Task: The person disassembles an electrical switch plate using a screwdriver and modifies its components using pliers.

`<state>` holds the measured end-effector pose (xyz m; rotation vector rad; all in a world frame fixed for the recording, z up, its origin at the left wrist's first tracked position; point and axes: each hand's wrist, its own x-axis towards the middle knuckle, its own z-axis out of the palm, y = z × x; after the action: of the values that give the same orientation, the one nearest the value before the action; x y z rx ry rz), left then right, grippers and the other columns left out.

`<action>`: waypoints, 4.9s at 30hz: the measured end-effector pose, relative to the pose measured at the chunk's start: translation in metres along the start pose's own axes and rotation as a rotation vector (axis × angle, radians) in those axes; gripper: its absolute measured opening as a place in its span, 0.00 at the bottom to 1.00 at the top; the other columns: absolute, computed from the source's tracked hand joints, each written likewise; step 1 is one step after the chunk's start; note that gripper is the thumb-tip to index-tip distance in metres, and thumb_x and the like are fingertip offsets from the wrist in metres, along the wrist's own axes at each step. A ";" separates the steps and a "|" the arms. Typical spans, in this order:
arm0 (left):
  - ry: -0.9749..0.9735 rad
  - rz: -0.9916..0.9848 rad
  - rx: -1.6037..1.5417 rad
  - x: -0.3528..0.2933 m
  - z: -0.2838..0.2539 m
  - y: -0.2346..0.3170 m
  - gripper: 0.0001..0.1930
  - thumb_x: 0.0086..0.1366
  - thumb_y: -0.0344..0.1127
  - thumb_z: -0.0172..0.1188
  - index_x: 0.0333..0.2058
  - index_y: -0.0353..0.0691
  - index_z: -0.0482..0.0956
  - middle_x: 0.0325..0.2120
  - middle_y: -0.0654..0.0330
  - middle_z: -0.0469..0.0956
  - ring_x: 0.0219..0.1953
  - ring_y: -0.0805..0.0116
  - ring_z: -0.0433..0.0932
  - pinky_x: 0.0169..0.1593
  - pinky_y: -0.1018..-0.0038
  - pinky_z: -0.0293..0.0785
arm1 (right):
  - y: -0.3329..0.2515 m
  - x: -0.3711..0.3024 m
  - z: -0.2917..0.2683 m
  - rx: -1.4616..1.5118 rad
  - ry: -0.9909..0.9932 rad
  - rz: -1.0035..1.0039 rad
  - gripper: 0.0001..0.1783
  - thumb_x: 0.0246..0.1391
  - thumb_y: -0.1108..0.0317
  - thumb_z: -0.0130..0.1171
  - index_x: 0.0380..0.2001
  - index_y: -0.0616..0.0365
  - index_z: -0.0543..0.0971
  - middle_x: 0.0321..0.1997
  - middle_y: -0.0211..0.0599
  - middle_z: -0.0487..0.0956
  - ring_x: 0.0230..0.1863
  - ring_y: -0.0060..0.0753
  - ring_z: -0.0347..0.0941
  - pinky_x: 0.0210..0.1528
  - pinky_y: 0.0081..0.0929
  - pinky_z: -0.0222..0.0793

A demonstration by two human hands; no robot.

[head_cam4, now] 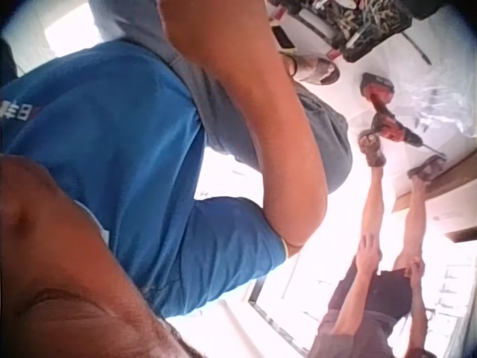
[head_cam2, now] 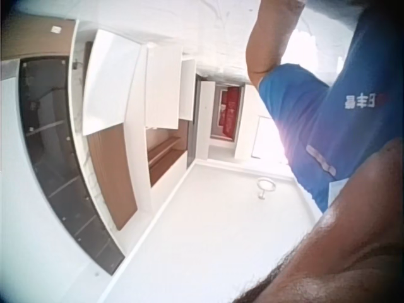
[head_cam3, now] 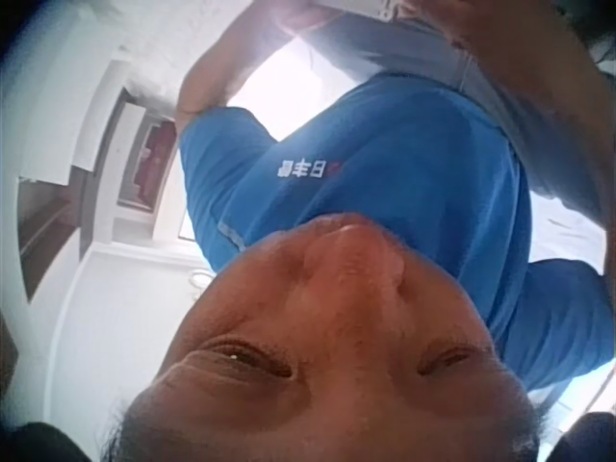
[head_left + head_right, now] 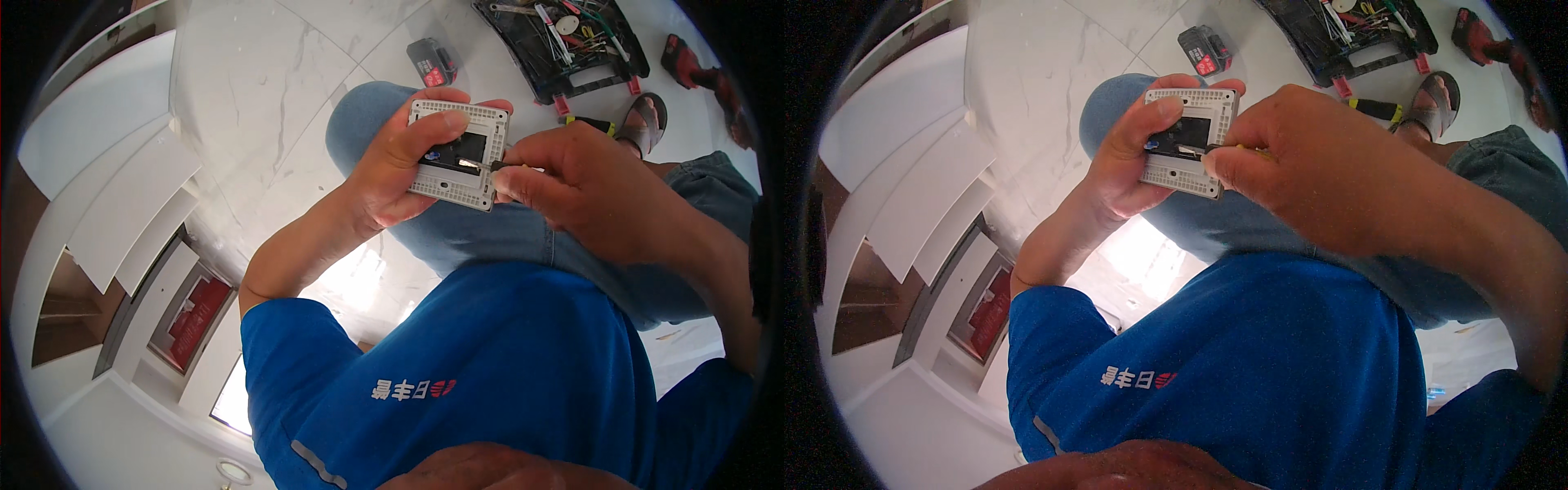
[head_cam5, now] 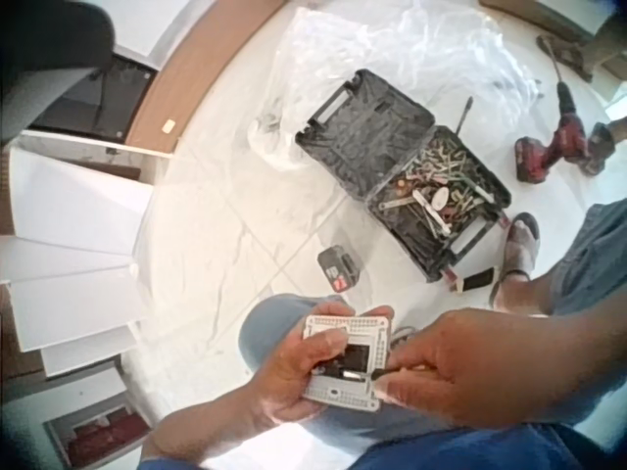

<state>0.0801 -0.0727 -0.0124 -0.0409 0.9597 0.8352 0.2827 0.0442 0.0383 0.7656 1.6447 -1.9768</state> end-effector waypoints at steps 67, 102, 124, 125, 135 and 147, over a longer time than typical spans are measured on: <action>-0.513 0.748 1.872 -0.011 0.057 0.043 0.16 0.69 0.49 0.57 0.31 0.43 0.71 0.20 0.59 0.72 0.21 0.58 0.76 0.22 0.64 0.69 | 0.003 -0.041 -0.037 -0.252 -0.086 -0.380 0.20 0.69 0.51 0.48 0.43 0.59 0.77 0.24 0.38 0.76 0.24 0.33 0.72 0.33 0.32 0.69; -0.156 0.874 0.545 0.044 0.062 0.057 0.12 0.73 0.34 0.54 0.50 0.35 0.75 0.31 0.61 0.81 0.33 0.79 0.77 0.36 0.81 0.72 | 0.023 -0.048 -0.114 0.183 0.528 -0.513 0.16 0.68 0.63 0.54 0.54 0.58 0.76 0.46 0.35 0.78 0.45 0.22 0.76 0.54 0.21 0.73; -0.038 0.976 0.521 0.049 0.058 0.063 0.11 0.73 0.34 0.55 0.48 0.39 0.81 0.31 0.62 0.83 0.36 0.80 0.79 0.39 0.83 0.77 | 0.021 -0.030 -0.101 0.179 0.380 -0.422 0.24 0.68 0.63 0.54 0.63 0.59 0.71 0.46 0.38 0.81 0.45 0.23 0.78 0.51 0.22 0.74; -0.020 0.968 0.491 0.048 0.059 0.062 0.10 0.73 0.34 0.55 0.47 0.39 0.81 0.30 0.62 0.83 0.35 0.80 0.79 0.38 0.83 0.77 | 0.021 -0.027 -0.098 0.119 0.426 -0.464 0.23 0.66 0.64 0.56 0.62 0.58 0.73 0.47 0.38 0.81 0.46 0.22 0.78 0.52 0.22 0.73; 0.036 0.980 0.428 0.042 0.058 0.061 0.10 0.72 0.34 0.56 0.47 0.38 0.82 0.30 0.62 0.82 0.34 0.80 0.79 0.37 0.83 0.77 | 0.017 -0.016 -0.076 -0.052 0.679 -0.622 0.23 0.61 0.71 0.62 0.60 0.54 0.76 0.51 0.34 0.82 0.49 0.18 0.76 0.53 0.20 0.72; 0.036 0.934 0.467 0.040 0.058 0.063 0.20 0.77 0.45 0.46 0.55 0.39 0.78 0.33 0.60 0.82 0.26 0.85 0.71 0.28 0.87 0.69 | 0.017 -0.022 -0.090 0.423 0.398 -0.499 0.22 0.71 0.58 0.49 0.61 0.59 0.73 0.35 0.33 0.79 0.40 0.22 0.77 0.50 0.23 0.75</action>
<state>0.0924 0.0175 0.0131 0.8537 1.1935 1.4306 0.3218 0.1291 0.0287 1.0300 1.7845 -2.7251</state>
